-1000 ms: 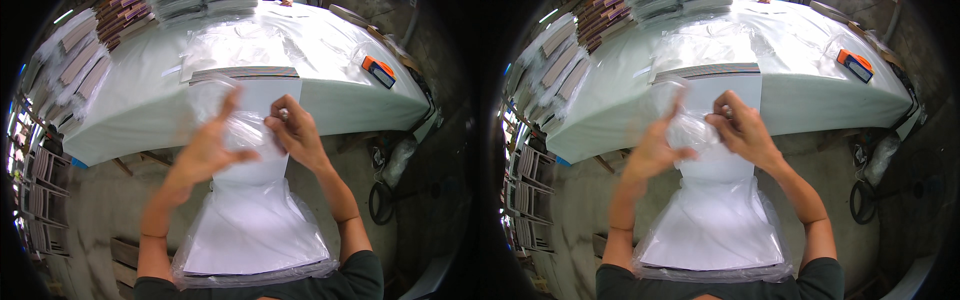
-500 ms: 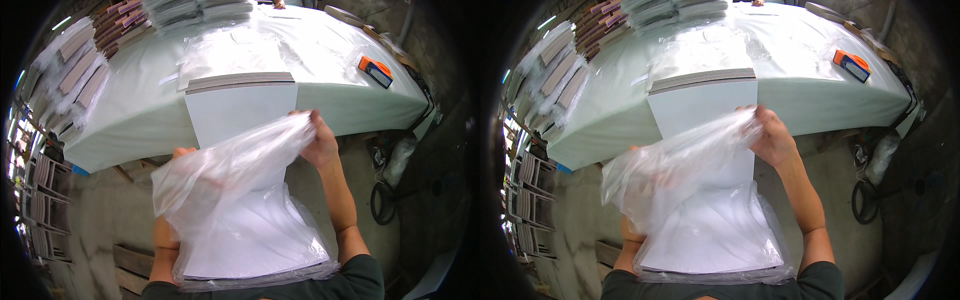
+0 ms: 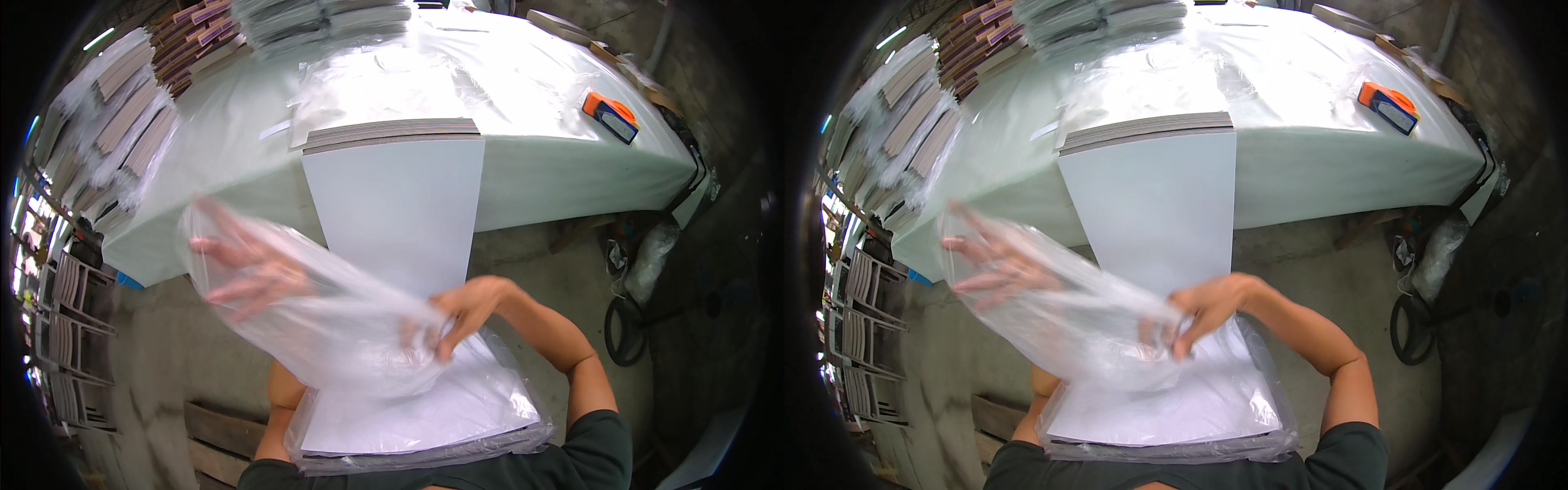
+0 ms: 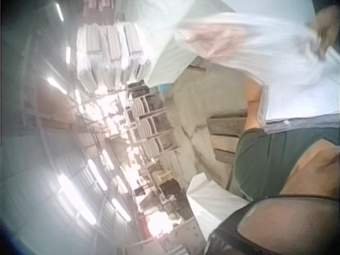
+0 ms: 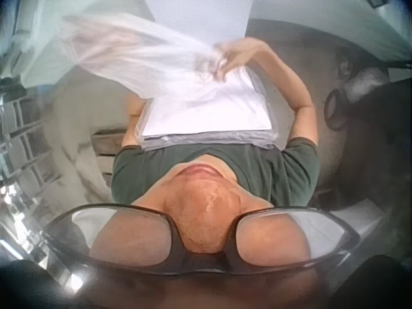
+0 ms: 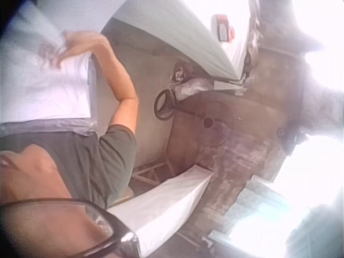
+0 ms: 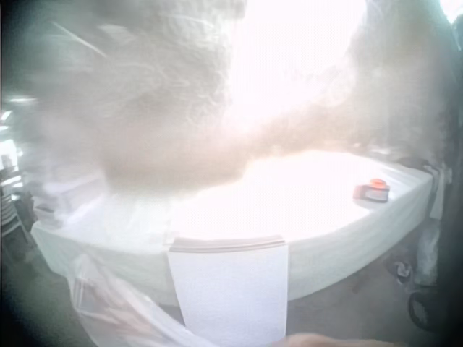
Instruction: The person places stacks of white and black paper into plastic bags by hand and aligns the bags around the stacks.
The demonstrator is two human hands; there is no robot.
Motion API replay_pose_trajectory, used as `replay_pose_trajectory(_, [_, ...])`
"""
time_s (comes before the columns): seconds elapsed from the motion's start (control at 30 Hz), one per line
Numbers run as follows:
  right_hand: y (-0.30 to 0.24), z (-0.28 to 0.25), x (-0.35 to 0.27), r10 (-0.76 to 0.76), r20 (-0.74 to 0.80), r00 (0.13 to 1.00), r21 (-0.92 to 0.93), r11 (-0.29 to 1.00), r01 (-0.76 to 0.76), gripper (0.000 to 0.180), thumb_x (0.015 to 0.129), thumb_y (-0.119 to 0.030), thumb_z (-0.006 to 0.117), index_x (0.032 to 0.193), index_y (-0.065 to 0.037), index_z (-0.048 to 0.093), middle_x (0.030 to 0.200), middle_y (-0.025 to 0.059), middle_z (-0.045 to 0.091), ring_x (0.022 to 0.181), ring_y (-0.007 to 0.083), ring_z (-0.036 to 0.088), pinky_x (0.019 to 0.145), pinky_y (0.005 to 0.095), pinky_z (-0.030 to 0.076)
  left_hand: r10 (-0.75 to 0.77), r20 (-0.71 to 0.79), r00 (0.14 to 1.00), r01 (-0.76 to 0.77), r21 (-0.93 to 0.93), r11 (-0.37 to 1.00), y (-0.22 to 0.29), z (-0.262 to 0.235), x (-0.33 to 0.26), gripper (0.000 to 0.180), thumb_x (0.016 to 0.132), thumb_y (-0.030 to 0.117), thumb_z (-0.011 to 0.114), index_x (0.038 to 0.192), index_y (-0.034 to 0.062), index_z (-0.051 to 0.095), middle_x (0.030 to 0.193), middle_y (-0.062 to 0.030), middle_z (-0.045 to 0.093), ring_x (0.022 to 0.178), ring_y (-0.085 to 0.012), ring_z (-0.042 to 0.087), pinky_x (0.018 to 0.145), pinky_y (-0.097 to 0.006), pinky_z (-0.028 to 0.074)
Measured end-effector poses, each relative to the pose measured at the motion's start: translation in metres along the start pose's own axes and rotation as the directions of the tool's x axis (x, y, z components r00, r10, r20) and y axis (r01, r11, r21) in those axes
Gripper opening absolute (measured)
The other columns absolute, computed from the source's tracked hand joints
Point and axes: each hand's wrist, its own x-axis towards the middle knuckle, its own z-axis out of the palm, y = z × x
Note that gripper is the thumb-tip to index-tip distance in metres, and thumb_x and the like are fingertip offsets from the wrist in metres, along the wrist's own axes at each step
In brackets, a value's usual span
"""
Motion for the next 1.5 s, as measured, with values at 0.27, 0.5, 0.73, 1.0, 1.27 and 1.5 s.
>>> replay_pose_trajectory(0.27, [-0.022,-0.018,-0.052,0.081,-0.783,0.616,0.365,0.863,0.351,0.045,0.065,-0.011,0.074,0.103,0.004,0.055,0.087,0.0053,0.060,0.070,0.0115,0.056,0.059,0.0226,0.045,-0.187,-0.335,0.923,0.244,0.137,0.960,-0.012,-0.055,-0.009,0.036,0.087,0.018,0.056,0.120,0.0026,0.053,0.078,0.0007,0.063,0.061,-0.0067,0.050,0.055,-0.020,0.044])
replay_pose_trajectory(0.5, [-0.022,-0.070,-0.043,-0.375,-0.927,-0.004,-0.318,0.792,-0.521,0.061,0.067,0.013,0.056,0.124,-0.006,0.049,0.074,0.0066,0.052,0.058,0.0144,0.049,0.055,0.0270,0.043,0.157,-0.196,0.968,0.178,0.977,0.121,-0.043,-0.021,0.003,0.039,0.087,0.003,0.048,0.126,0.0060,0.050,0.092,-0.0010,0.067,0.057,-0.0008,0.036,0.054,-0.014,0.037])
replay_pose_trajectory(0.73, [-0.037,-0.033,-0.033,-0.577,-0.817,0.001,-0.418,0.590,-0.691,0.053,0.067,0.010,0.058,0.118,-0.008,0.055,0.076,0.0114,0.046,0.060,0.0235,0.048,0.057,0.0337,0.040,0.581,0.190,0.791,0.029,0.938,-0.345,-0.047,0.013,0.018,0.040,0.087,0.002,0.045,0.126,0.0081,0.049,0.107,-0.0083,0.064,0.067,-0.0004,0.048,0.064,-0.016,0.042])
replay_pose_trajectory(1.0, [-0.091,-0.037,-0.066,0.218,-0.931,0.294,0.204,0.976,-0.078,0.011,0.075,-0.010,0.066,0.077,0.000,0.066,0.073,-0.0003,0.052,0.067,0.0093,0.051,0.055,0.0225,0.035,-0.025,-0.264,0.964,0.239,0.826,0.510,0.019,0.019,0.033,0.037,0.084,0.012,0.051,0.118,-0.0040,0.053,0.104,-0.0138,0.063,0.086,-0.0132,0.061,0.078,-0.025,0.048])
replay_pose_trajectory(1.27, [0.014,-0.040,-0.056,0.571,-0.736,0.364,0.671,0.546,0.502,0.031,0.084,-0.011,0.056,0.113,-0.001,0.053,0.098,0.0084,0.059,0.085,0.0129,0.058,0.072,0.0284,0.052,-0.342,-0.387,0.857,0.516,0.637,0.573,0.019,-0.066,0.005,0.032,0.082,0.015,0.056,0.108,-0.0038,0.059,0.103,-0.0095,0.063,0.088,-0.0156,0.061,0.078,-0.031,0.049])
replay_pose_trajectory(1.5, [-0.019,-0.053,-0.056,0.281,-0.812,0.512,0.520,0.747,0.414,0.030,0.084,-0.012,0.054,0.113,-0.002,0.053,0.099,0.0092,0.060,0.086,0.0143,0.060,0.072,0.0312,0.053,-0.176,-0.344,0.923,0.336,0.493,0.803,-0.003,-0.051,-0.004,0.042,0.086,0.024,0.056,0.119,-0.0002,0.049,0.119,-0.0106,0.053,0.102,-0.0220,0.055,0.088,-0.037,0.046])
